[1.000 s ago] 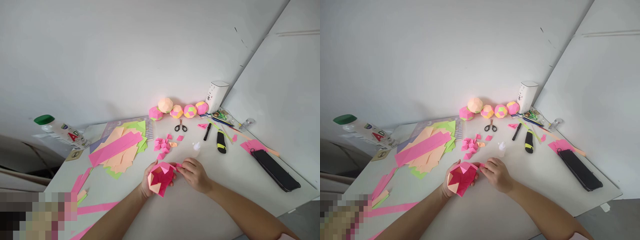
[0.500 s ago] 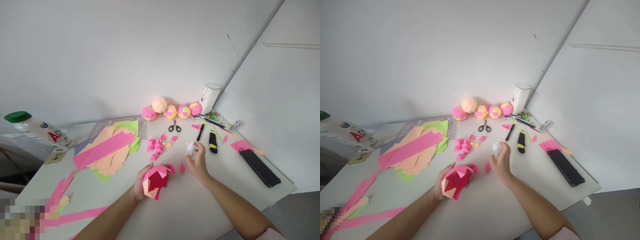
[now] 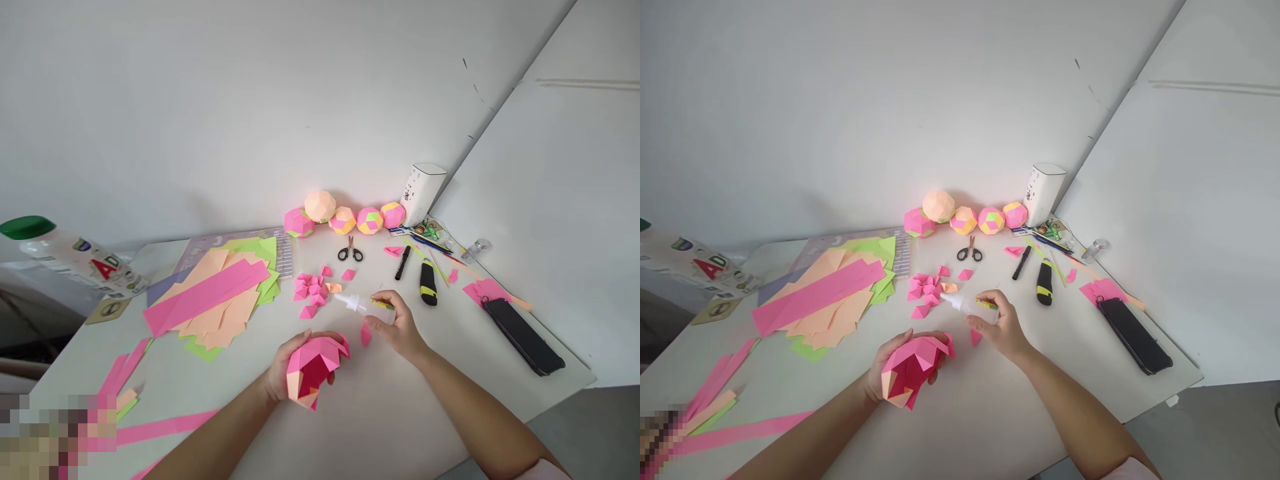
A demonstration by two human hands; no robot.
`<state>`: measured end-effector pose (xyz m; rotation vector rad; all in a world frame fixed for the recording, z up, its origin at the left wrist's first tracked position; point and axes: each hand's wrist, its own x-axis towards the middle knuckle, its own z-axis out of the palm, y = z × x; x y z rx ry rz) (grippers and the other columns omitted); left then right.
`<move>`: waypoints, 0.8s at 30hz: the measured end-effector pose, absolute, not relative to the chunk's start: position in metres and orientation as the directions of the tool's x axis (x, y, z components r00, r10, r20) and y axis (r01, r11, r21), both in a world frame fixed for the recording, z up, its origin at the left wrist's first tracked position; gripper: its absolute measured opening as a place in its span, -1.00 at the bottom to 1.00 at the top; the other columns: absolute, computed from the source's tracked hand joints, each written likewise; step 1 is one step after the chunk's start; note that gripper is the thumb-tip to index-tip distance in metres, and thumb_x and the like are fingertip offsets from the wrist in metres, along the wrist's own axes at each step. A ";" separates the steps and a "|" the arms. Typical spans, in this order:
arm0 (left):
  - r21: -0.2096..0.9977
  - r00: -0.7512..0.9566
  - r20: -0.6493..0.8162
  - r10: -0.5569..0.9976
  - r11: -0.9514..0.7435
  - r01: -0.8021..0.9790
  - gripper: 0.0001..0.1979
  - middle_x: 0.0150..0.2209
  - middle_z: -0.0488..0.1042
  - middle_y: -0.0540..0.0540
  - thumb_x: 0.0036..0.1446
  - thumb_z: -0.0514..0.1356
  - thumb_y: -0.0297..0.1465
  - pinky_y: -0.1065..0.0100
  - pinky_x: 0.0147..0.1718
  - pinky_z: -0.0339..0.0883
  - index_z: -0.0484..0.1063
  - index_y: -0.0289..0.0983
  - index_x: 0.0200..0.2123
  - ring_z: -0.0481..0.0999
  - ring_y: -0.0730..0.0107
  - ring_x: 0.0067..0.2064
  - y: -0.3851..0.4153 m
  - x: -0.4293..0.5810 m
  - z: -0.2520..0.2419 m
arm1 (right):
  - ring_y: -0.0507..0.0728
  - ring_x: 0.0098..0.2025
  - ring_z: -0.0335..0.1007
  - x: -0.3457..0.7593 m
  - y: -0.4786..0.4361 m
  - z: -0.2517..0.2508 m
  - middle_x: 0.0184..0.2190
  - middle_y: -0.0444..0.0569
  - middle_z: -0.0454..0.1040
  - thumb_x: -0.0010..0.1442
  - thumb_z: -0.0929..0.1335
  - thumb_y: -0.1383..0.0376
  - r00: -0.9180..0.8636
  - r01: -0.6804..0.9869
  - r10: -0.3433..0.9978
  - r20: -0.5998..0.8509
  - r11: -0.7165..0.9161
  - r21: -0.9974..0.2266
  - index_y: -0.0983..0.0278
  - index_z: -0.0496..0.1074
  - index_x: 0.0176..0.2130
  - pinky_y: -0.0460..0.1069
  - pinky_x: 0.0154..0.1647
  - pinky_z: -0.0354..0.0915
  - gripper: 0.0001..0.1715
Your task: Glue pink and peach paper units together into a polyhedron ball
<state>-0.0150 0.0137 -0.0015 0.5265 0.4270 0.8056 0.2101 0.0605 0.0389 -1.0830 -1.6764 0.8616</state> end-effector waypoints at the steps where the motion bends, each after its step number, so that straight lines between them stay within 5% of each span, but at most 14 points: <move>1: 0.599 0.623 -0.156 0.766 0.575 -0.557 -0.51 -0.17 0.47 -0.35 0.21 -0.07 -0.20 0.25 -0.42 0.37 0.46 -0.42 -0.07 0.46 0.17 -0.31 0.014 -0.015 -0.002 | 0.13 -0.30 0.37 0.210 0.060 0.040 -0.31 -0.04 0.44 0.02 0.44 0.13 -0.172 0.234 0.939 0.300 0.334 -0.913 0.21 0.36 -0.23 0.00 -0.32 0.34 -0.66; 5: 0.631 0.622 -0.140 0.770 0.553 -0.543 -0.51 -0.13 0.43 -0.33 0.21 -0.08 -0.20 0.29 -0.45 0.37 0.49 -0.42 -0.12 0.45 0.22 -0.33 0.013 -0.015 0.000 | 0.08 -0.42 0.32 0.211 0.059 0.040 -0.40 -0.10 0.41 -0.06 0.48 0.08 -0.127 0.074 0.981 0.146 0.156 -0.985 0.21 0.37 -0.30 -0.04 -0.45 0.26 -0.63; 10: 0.619 0.634 -0.151 0.758 0.573 -0.538 -0.49 -0.16 0.44 -0.33 0.20 -0.06 -0.17 0.27 -0.44 0.38 0.49 -0.44 -0.12 0.44 0.22 -0.33 0.013 -0.015 0.002 | -0.06 -0.67 0.02 0.208 0.058 0.038 -0.71 -0.31 0.18 -0.02 0.47 0.09 -0.208 -0.134 0.973 -0.103 -0.133 -0.982 0.21 0.26 -0.38 -0.10 -0.63 0.03 -0.62; 24: 0.614 0.652 -0.217 0.726 0.621 -0.487 -0.47 -0.17 0.40 -0.30 0.20 -0.07 -0.16 0.30 -0.48 0.37 0.50 -0.46 -0.16 0.43 0.24 -0.34 0.010 -0.017 0.003 | -0.05 -0.67 0.15 0.204 0.054 0.044 -0.68 -0.27 0.25 -0.06 0.49 0.14 -0.324 -0.214 0.936 -0.138 -0.215 -0.953 0.23 0.18 -0.52 -0.14 -0.72 0.04 -0.57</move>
